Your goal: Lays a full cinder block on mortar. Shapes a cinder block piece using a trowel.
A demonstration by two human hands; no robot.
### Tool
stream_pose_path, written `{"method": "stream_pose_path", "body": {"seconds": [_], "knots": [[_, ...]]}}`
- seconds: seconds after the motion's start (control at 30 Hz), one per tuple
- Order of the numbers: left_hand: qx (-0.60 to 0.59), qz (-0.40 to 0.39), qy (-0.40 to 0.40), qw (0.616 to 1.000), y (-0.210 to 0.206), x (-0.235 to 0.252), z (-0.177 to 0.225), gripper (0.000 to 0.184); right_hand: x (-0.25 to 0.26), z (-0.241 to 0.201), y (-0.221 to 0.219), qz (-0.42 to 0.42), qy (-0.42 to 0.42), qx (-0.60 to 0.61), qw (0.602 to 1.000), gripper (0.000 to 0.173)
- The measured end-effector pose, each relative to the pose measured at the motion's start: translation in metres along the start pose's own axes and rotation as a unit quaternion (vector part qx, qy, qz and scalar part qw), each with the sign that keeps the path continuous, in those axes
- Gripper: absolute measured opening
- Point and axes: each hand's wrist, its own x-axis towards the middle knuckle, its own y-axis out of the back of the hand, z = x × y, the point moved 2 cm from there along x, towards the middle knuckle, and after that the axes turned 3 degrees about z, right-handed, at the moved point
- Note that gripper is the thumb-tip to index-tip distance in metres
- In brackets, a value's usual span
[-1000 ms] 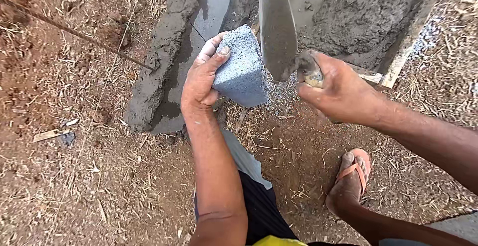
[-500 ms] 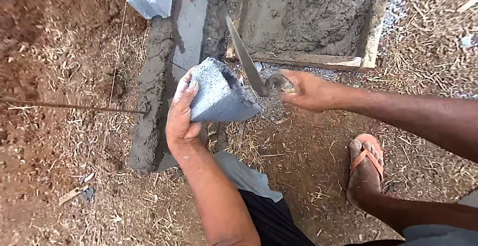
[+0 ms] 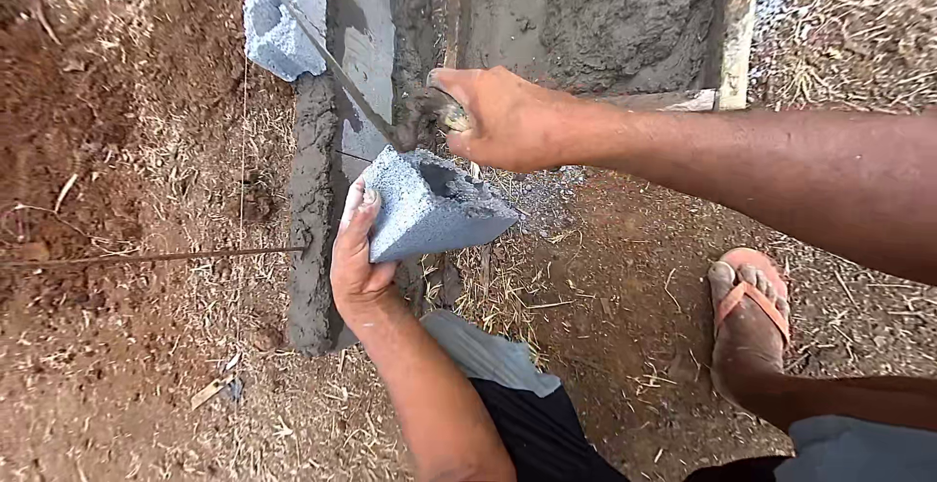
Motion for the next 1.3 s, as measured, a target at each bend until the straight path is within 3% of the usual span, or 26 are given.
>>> {"method": "stream_pose_path", "body": {"seconds": [0.2,0.43,0.63,0.9,1.07,1.3], "knots": [[0.001,0.001,0.006,1.000,0.002,0.000,-0.002,0.039,-0.013,0.035,-0.022,-0.058,-0.060,-0.030,0.996,0.031],[0.004,-0.013,0.003,1.000,0.002,0.001,-0.003,0.038,-0.003,-0.003,-0.001,-0.002,-0.001,-0.015,1.000,0.030],[0.016,-0.009,0.004,1.000,0.002,-0.003,0.000,0.038,-0.008,0.022,-0.019,-0.053,-0.069,-0.011,0.996,0.040],[0.024,-0.007,0.007,1.000,0.002,-0.005,-0.001,0.040,-0.004,0.003,-0.005,-0.002,-0.030,-0.011,0.999,0.034],[0.012,-0.011,0.008,1.000,0.004,-0.003,-0.001,0.040,-0.012,0.025,-0.020,-0.057,-0.077,-0.016,0.995,0.034],[0.009,-0.006,0.005,1.000,0.003,-0.005,-0.002,0.040,-0.003,-0.003,-0.002,-0.011,-0.031,-0.017,0.999,0.029]]}}
